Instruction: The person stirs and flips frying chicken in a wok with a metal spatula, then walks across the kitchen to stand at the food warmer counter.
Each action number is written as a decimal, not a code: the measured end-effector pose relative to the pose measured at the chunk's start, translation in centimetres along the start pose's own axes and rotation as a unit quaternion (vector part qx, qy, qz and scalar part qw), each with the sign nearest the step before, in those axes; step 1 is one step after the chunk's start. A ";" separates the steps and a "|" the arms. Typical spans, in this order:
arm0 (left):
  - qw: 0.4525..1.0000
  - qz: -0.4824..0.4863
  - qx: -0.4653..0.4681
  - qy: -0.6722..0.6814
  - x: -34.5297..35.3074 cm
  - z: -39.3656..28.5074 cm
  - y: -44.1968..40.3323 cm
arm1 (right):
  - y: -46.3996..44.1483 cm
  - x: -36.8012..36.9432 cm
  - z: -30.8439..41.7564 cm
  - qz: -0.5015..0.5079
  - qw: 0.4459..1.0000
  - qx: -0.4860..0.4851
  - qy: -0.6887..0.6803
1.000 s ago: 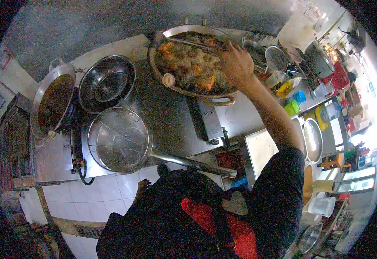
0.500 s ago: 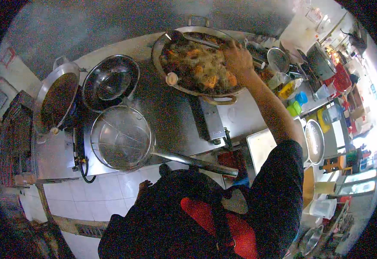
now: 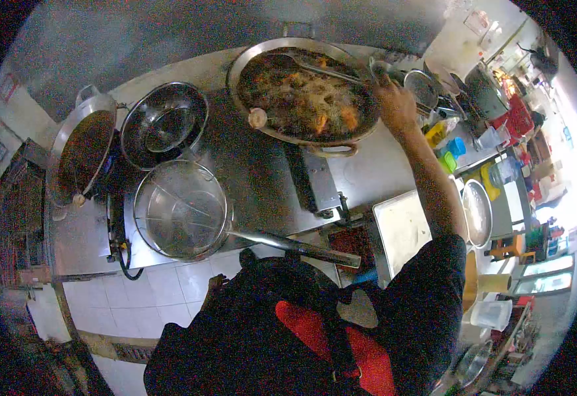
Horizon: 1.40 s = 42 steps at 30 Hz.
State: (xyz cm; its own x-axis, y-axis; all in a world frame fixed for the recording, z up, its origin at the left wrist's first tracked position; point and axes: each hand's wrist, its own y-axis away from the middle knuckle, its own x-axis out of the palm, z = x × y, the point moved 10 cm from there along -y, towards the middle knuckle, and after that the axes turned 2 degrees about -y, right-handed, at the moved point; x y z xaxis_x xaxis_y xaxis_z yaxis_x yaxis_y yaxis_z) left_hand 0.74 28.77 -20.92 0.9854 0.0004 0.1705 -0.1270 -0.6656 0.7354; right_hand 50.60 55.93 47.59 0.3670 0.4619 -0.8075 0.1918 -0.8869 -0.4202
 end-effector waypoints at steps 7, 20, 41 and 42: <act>0.994 -0.020 -0.091 0.063 1.1 -2.9 0.1 | -1.3 3.3 0.3 0.116 0.993 -0.001 -0.029; 0.997 -0.008 -0.052 0.061 3.0 -1.3 1.8 | 0.7 4.0 -1.1 0.122 0.990 -0.020 -0.063; 0.995 0.048 -0.052 0.066 1.6 3.5 -3.9 | 6.5 -4.6 -6.7 0.084 0.993 0.080 -0.018; 0.985 0.093 -0.083 0.123 1.0 6.8 -6.4 | 6.9 -4.9 -6.2 0.079 0.993 0.091 -0.019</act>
State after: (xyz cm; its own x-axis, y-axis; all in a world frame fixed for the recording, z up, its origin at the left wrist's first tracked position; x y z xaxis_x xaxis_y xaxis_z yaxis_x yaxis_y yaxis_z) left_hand 3.29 28.00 -29.95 0.8887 0.0838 0.4507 -0.3395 -0.5404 0.7699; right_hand 55.80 47.50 51.22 0.3440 0.3199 -0.8828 -0.0342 -0.9353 -0.3523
